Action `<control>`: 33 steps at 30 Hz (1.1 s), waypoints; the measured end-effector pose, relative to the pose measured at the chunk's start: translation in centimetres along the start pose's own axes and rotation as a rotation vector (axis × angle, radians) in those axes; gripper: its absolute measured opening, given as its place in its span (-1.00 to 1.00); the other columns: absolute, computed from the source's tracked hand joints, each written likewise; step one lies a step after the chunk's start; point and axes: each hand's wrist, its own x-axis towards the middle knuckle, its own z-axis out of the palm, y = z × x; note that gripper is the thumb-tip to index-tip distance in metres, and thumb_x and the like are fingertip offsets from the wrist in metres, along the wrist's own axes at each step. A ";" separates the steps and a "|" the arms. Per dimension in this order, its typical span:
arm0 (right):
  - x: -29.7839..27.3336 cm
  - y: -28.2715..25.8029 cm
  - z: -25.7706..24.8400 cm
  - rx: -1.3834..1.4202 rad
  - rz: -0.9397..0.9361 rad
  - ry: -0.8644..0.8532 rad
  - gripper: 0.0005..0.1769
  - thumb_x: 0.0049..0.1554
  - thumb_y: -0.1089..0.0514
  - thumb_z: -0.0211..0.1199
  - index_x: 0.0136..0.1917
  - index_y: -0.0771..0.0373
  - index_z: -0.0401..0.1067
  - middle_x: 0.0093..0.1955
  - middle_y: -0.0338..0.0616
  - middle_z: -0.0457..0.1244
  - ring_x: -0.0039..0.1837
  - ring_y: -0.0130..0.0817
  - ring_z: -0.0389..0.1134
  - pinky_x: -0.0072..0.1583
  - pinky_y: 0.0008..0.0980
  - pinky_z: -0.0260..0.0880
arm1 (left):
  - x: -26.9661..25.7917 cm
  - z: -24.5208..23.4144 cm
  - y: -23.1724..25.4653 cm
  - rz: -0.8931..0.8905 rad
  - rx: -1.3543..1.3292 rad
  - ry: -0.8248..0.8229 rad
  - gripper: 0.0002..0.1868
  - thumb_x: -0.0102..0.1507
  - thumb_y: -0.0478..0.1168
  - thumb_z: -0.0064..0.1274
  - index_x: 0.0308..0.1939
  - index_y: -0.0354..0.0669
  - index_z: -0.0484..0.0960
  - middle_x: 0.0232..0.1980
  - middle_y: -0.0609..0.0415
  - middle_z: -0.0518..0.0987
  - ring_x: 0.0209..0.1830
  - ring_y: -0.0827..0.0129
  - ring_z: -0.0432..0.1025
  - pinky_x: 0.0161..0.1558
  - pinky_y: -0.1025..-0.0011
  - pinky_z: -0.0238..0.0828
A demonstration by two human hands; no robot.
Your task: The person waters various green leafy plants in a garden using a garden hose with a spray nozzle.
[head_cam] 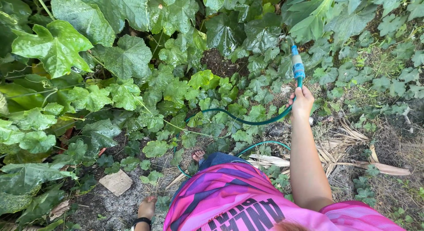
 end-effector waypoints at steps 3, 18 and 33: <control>0.3 1.8 -1.7 -0.057 0.053 0.019 -0.76 0.37 0.14 0.02 0.19 0.26 0.42 -0.35 -0.32 0.16 -0.42 -0.54 0.14 -0.37 -0.45 0.19 | 0.2 -0.1 0.1 0.002 0.014 -0.005 -0.49 0.32 0.01 0.01 0.32 -0.05 0.60 0.37 0.03 0.59 0.35 0.18 0.48 0.42 0.23 0.27; 1.4 7.6 -6.6 -0.154 0.182 0.153 -0.79 0.35 0.14 0.04 0.12 0.27 0.42 -0.37 -0.30 0.16 -0.47 -0.52 0.11 -0.41 -0.41 0.17 | 1.1 -1.0 0.5 0.021 -0.034 -0.019 -0.48 0.31 -0.03 0.05 0.34 -0.05 0.57 0.35 0.00 0.59 0.32 0.16 0.49 0.39 0.21 0.28; -0.9 7.0 -4.8 -0.123 0.240 0.057 -0.77 0.34 0.13 0.05 0.18 0.26 0.40 -0.38 -0.34 0.13 -0.46 -0.54 0.05 -0.40 -0.43 0.10 | 1.2 -1.1 0.3 0.033 -0.063 -0.034 -0.46 0.32 -0.06 0.04 0.35 -0.15 0.54 0.40 -0.03 0.53 0.41 0.15 0.41 0.43 0.21 0.20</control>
